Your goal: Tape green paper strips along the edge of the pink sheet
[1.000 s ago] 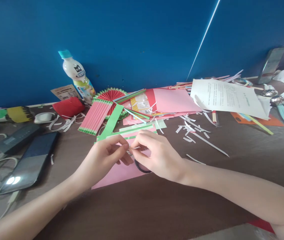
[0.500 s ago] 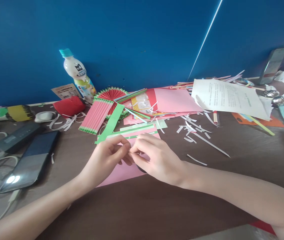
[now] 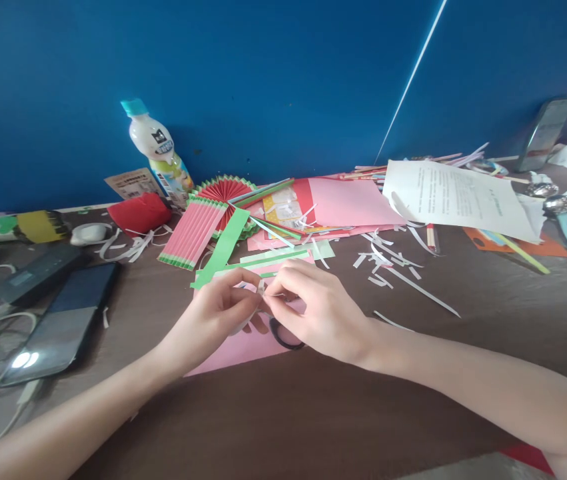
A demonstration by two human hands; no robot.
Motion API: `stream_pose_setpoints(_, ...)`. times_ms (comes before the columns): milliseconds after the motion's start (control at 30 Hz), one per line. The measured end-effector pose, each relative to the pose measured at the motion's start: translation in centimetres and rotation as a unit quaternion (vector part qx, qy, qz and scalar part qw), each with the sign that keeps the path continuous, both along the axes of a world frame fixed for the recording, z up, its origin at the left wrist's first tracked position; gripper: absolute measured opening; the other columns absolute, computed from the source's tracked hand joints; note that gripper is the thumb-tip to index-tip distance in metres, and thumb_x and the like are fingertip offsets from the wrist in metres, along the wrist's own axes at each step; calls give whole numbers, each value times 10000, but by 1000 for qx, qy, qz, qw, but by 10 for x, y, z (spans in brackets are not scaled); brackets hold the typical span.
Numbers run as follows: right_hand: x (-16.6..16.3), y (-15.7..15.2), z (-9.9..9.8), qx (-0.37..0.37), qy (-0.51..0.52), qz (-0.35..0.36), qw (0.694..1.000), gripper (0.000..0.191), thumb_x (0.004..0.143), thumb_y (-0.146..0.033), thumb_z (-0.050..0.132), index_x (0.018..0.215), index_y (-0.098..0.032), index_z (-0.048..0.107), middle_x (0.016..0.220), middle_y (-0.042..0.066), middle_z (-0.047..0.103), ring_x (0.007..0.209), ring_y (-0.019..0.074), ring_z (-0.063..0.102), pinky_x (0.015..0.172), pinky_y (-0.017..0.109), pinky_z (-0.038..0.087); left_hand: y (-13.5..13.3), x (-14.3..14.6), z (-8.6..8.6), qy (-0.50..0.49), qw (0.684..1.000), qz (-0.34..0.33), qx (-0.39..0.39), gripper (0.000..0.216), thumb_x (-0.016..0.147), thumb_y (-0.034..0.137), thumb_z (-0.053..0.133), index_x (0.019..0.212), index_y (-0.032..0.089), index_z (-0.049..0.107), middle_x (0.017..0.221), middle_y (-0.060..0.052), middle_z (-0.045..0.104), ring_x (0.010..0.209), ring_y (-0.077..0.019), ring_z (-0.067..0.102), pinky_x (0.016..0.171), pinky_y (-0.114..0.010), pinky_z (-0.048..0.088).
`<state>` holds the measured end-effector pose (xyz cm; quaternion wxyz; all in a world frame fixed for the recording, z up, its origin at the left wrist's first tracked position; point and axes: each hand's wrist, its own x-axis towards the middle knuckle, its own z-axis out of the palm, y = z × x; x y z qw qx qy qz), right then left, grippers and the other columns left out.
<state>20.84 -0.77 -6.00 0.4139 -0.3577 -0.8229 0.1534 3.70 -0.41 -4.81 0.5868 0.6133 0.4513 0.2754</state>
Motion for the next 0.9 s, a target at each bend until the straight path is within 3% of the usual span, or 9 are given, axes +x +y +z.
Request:
stream_pose_setpoints(467, 1, -1, -2, 71, -33, 26, 997, 157, 804, -59, 474, 716, -188, 491, 669, 21, 539, 631, 123, 486, 581, 263, 440, -2, 1, 0, -7, 1000, 2, -3, 110, 836, 203, 444, 945, 184, 450, 527, 45, 634, 532, -115, 626, 527, -190, 428)
stream_pose_setpoints(900, 0, -3, -2, 73, -39, 36, 996, 163, 805, -52, 468, 721, -191, 488, 674, 18, 525, 644, 127, 491, 602, 256, 452, -2, 1, -3, -13, 1000, -13, 18, 158, 837, 172, 410, 985, 184, 462, 592, 43, 624, 518, -99, 613, 522, -187, 431)
